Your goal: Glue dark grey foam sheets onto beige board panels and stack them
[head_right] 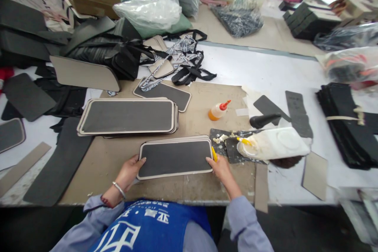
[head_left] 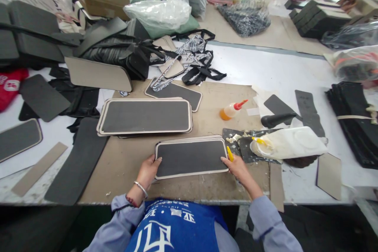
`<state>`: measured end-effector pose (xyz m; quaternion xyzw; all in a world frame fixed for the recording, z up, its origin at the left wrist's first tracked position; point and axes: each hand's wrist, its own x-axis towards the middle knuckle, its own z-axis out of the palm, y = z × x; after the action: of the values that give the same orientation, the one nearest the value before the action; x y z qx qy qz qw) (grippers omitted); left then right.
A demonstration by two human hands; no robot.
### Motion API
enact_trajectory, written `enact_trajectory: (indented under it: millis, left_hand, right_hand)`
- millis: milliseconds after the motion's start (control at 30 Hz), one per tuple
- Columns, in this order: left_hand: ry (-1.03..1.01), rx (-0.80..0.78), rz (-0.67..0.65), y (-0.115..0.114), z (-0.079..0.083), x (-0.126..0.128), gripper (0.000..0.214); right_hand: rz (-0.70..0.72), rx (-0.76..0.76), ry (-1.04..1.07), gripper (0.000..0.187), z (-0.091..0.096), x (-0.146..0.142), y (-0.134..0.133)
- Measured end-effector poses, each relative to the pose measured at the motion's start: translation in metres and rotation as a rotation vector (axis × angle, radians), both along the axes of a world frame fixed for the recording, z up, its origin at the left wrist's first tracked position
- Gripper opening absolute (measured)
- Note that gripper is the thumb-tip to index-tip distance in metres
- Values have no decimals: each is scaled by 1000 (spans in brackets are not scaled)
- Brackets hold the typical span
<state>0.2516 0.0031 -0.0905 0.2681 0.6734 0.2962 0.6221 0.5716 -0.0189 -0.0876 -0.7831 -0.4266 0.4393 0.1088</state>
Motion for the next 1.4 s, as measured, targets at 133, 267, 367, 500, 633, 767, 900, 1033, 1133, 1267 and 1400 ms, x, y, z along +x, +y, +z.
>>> enact_trajectory:
  millis: [133,267,367,500,633,767,900,1033,1133,1267,1400]
  left_hand:
    - [30,7,-7,0,-3,-2,27]
    - [34,0,1,1,-2,-2,29]
    - [44,12,-6,1,-3,-2,30]
    - [13,3,13,0,-5,-2,30]
    - [-133,-49,74,0,5,-1,33]
    - [-280,-136,97,-1,22,-2,37]
    - [-281,-172,112,-3,30,-3,39]
    - [-256,-146,123,-4,28,-4,36]
    - [-238,-133,119,-3,24,-3,37]
    - [-208,-126,117,-1,24,-2,38]
    - [-201,-122,109,-1,27,-1,40]
  right_hand:
    - [46,4,-36,24,0,1,1]
    - [90,18,-74,24,0,1,2]
    - [116,26,-110,23,-1,0,4]
    - [134,30,-170,22,-1,1,4]
    - [133,-20,-134,29,1,6,-2]
    - [-37,-139,38,29,0,6,-10]
    - [-164,-127,103,24,-1,-3,-11]
    - [-153,-117,75,21,0,-9,-9]
    - [-147,-122,58,21,0,-9,-8]
    - [-129,-122,50,25,-2,-7,-9]
    - [-114,-119,50,26,-3,-7,-9]
